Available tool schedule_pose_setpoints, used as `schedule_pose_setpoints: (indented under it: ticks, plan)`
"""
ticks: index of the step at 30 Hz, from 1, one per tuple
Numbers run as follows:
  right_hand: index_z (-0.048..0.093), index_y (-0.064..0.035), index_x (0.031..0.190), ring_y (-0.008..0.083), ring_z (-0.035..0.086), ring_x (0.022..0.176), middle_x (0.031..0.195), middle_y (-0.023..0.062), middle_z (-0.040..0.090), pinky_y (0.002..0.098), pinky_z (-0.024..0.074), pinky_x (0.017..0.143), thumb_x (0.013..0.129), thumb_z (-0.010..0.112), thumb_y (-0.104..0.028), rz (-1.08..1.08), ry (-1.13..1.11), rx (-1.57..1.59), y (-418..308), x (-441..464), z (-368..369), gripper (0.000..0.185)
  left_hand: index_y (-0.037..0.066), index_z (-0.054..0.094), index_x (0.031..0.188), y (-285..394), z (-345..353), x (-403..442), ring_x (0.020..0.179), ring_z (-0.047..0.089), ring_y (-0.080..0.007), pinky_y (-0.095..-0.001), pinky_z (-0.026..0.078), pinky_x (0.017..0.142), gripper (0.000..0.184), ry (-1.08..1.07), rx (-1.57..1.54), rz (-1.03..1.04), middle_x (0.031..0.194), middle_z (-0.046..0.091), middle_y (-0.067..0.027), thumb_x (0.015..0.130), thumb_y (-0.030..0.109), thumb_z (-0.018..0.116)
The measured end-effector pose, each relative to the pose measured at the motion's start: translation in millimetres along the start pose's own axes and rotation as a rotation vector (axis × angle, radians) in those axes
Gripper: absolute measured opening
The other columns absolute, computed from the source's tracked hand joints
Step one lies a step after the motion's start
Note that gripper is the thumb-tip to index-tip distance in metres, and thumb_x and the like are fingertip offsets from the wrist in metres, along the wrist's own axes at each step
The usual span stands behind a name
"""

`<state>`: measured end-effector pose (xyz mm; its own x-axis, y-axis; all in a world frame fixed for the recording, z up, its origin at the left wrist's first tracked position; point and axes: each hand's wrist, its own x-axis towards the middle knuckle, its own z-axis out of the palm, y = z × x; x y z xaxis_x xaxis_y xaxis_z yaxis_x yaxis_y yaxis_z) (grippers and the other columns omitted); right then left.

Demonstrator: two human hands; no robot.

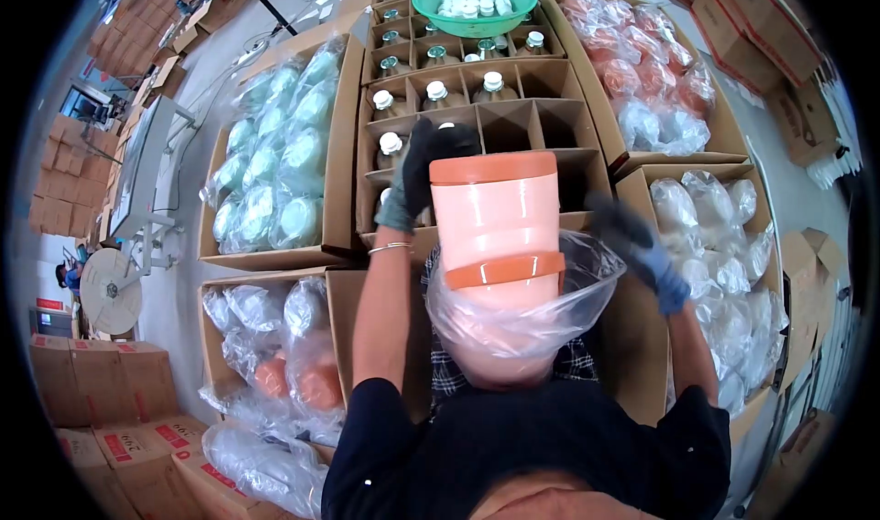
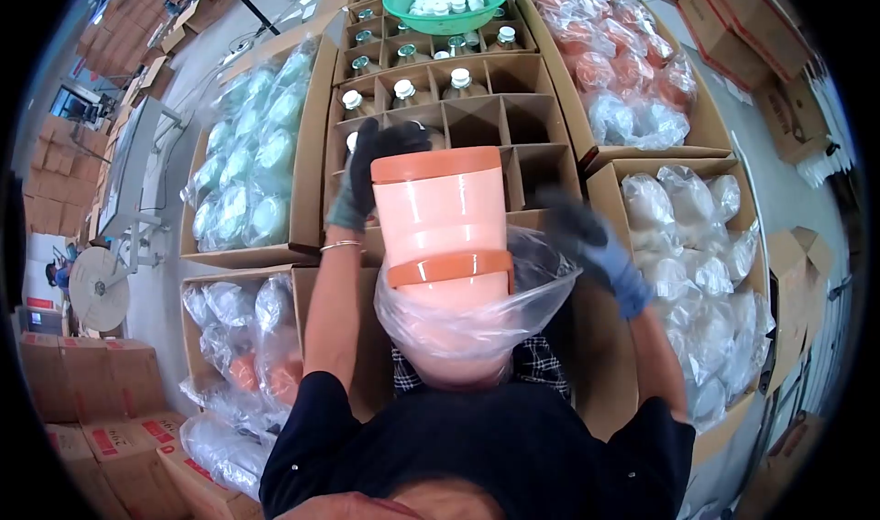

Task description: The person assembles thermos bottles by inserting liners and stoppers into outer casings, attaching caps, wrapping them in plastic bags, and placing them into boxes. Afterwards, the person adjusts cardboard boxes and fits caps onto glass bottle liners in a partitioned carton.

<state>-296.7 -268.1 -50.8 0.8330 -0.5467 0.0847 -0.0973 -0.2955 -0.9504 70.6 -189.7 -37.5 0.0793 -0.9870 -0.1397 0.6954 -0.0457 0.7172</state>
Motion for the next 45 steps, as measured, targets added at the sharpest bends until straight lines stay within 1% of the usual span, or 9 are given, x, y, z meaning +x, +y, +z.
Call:
schedule_pose_setpoints:
  ticks: [6, 13, 20, 23, 27, 32, 33, 40, 45]
  plan:
    - [0.063, -0.0063, 0.115, 0.0260, 0.061, 0.098, 0.110, 0.0127, 0.063, 0.0351, 0.0474, 0.088, 0.078, 0.067, -0.016, -0.528, 0.152, -0.454, -121, 129, 58, 0.038, -0.005, 0.062, 0.106, -43, 1, 5, 0.091, 0.064, -0.0262, -0.0371, 0.050, 0.086, 0.066, -0.311, -0.661, -0.218, 0.098, 0.067, -0.0165, 0.094, 0.056, 0.039]
    - [0.063, -0.0018, 0.103, 0.0256, 0.054, 0.113, 0.116, 0.0152, 0.060, 0.0378, 0.0403, 0.100, 0.095, 0.048, -0.021, -0.293, -0.302, 0.769, -25, 171, 85, 0.026, 0.000, 0.058, 0.104, 26, 114, -130, 0.089, 0.056, -0.0365, -0.0382, 0.047, 0.079, 0.024, 0.537, 1.594, 0.557, 0.099, 0.058, -0.0172, 0.086, 0.015, 0.056]
    - [0.062, -0.0036, 0.114, 0.0290, 0.059, 0.106, 0.109, 0.0134, 0.063, 0.0374, 0.0443, 0.097, 0.084, 0.061, -0.021, -0.504, -0.062, -0.230, -114, 151, 32, 0.034, -0.001, 0.058, 0.117, 17, 10, -60, 0.107, 0.056, -0.0224, -0.0357, 0.043, 0.095, 0.043, 0.470, 0.165, 0.372, 0.114, 0.062, -0.0122, 0.099, 0.034, 0.040]
    - [0.066, -0.0016, 0.098, 0.0288, 0.055, 0.110, 0.105, 0.0143, 0.064, 0.0386, 0.0408, 0.096, 0.083, 0.062, -0.038, -0.367, -0.147, -0.348, -140, 142, 57, 0.040, -0.002, 0.059, 0.112, -7, 17, -40, 0.108, 0.056, -0.0263, -0.0354, 0.038, 0.102, 0.061, -0.314, -0.424, 0.040, 0.118, 0.060, -0.0169, 0.098, 0.052, 0.033]
    - [0.068, -0.0006, 0.085, 0.0291, 0.059, 0.100, 0.102, 0.0163, 0.064, 0.0395, 0.0462, 0.088, 0.088, 0.055, -0.042, -0.476, -0.009, 0.250, -66, 162, 35, 0.044, -0.005, 0.060, 0.110, 25, 57, -67, 0.117, 0.051, -0.0339, -0.0471, 0.022, 0.111, 0.045, -0.012, 0.948, 0.654, 0.116, 0.060, -0.0170, 0.088, 0.034, 0.052]
    - [0.065, 0.0061, 0.097, 0.0253, 0.064, 0.083, 0.095, 0.0151, 0.066, 0.0325, 0.0497, 0.077, 0.084, 0.060, -0.041, -0.403, -0.131, 0.437, -109, 163, 39, 0.049, -0.007, 0.060, 0.115, 10, 33, -53, 0.118, 0.052, -0.0340, -0.0426, 0.037, 0.102, 0.079, 0.104, 0.539, 0.618, 0.115, 0.061, -0.0204, 0.069, 0.056, 0.071]
    - [0.064, 0.0024, 0.110, 0.0185, 0.064, 0.093, 0.106, 0.0141, 0.066, 0.0285, 0.0496, 0.083, 0.089, 0.058, -0.016, -0.468, -0.151, 0.224, -100, 171, 34, 0.028, -0.006, 0.061, 0.114, 13, 32, -51, 0.117, 0.053, -0.0336, -0.0422, 0.038, 0.102, 0.080, 0.076, 0.616, 0.598, 0.112, 0.063, -0.0196, 0.068, 0.059, 0.070]
    - [0.058, -0.0073, 0.101, 0.0147, 0.060, 0.087, 0.098, 0.0053, 0.064, 0.0296, 0.0487, 0.081, 0.096, 0.051, -0.031, -0.102, -0.342, 1.653, 39, 301, 92, 0.025, 0.002, 0.056, 0.121, 63, 143, -22, 0.092, 0.064, -0.0367, -0.0379, 0.052, 0.079, 0.068, 0.289, 1.617, 0.716, 0.100, 0.065, -0.0215, 0.065, 0.029, 0.082]
    - [0.051, -0.0058, 0.127, 0.0235, 0.050, 0.119, 0.132, 0.0109, 0.050, 0.0395, 0.0396, 0.102, 0.090, 0.057, -0.027, -0.371, 0.181, 0.724, 17, 302, 61, 0.043, -0.007, 0.060, 0.109, 64, 35, 33, 0.081, 0.060, -0.0114, -0.0253, 0.049, 0.072, 0.034, 0.439, 0.580, 0.464, 0.094, 0.066, -0.0083, 0.081, 0.011, 0.067]
